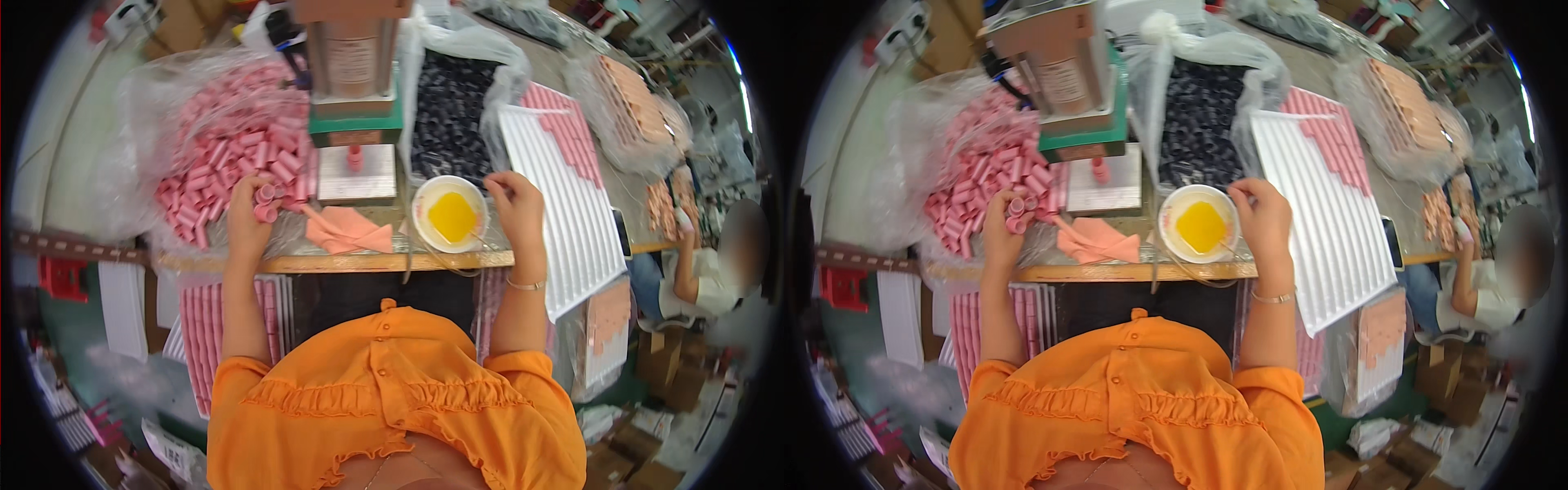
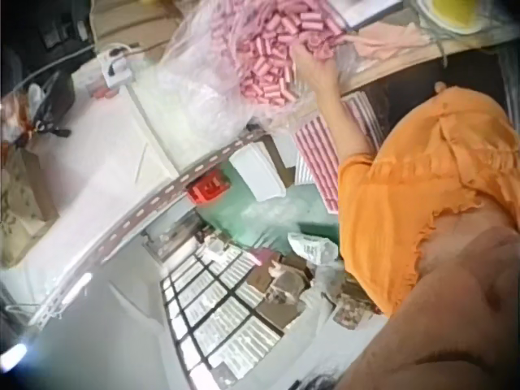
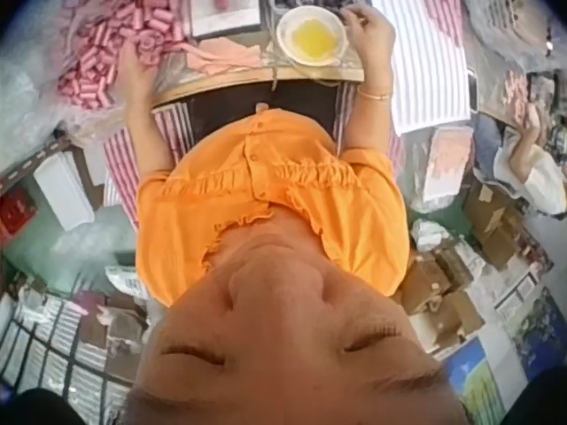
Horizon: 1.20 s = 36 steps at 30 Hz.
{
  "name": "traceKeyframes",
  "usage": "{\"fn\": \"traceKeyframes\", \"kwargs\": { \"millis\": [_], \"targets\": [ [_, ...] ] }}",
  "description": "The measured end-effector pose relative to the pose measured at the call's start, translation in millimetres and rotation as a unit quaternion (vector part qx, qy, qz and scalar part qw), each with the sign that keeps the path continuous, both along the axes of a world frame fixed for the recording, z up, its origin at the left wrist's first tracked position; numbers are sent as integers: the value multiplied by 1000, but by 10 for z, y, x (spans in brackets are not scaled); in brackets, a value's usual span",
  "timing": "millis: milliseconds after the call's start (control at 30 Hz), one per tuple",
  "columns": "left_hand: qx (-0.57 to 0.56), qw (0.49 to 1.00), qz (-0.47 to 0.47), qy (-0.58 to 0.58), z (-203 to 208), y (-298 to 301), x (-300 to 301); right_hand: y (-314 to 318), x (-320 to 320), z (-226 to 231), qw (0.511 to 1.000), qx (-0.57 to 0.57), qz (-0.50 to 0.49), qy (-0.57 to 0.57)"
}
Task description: Assembling pink cosmetic tubes by applying adhesive and pressing black caps into place using a manual press machine.
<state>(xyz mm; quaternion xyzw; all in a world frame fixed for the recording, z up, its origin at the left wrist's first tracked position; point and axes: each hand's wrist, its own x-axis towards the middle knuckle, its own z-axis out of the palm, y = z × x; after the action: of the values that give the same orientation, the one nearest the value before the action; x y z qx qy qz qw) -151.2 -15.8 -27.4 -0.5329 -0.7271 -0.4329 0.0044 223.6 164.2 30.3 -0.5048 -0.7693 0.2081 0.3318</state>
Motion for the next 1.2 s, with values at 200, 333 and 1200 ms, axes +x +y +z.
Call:
{"fn": "traceKeyframes", "kwargs": {
  "millis": [200, 333, 1200],
  "targets": [
    [1, 997, 30, -77, 213, 87, 175, 374, -91, -256, 986, 35, -5, -162],
    [87, 976, -8, -202, 185, -58, 169, 462, -237, -152, 956, -50, -63, -281],
    [-3, 436, -148, -888, 25, 448, 1739, -629, -189, -81, 969, 21, 116, 219]
  ]
}}
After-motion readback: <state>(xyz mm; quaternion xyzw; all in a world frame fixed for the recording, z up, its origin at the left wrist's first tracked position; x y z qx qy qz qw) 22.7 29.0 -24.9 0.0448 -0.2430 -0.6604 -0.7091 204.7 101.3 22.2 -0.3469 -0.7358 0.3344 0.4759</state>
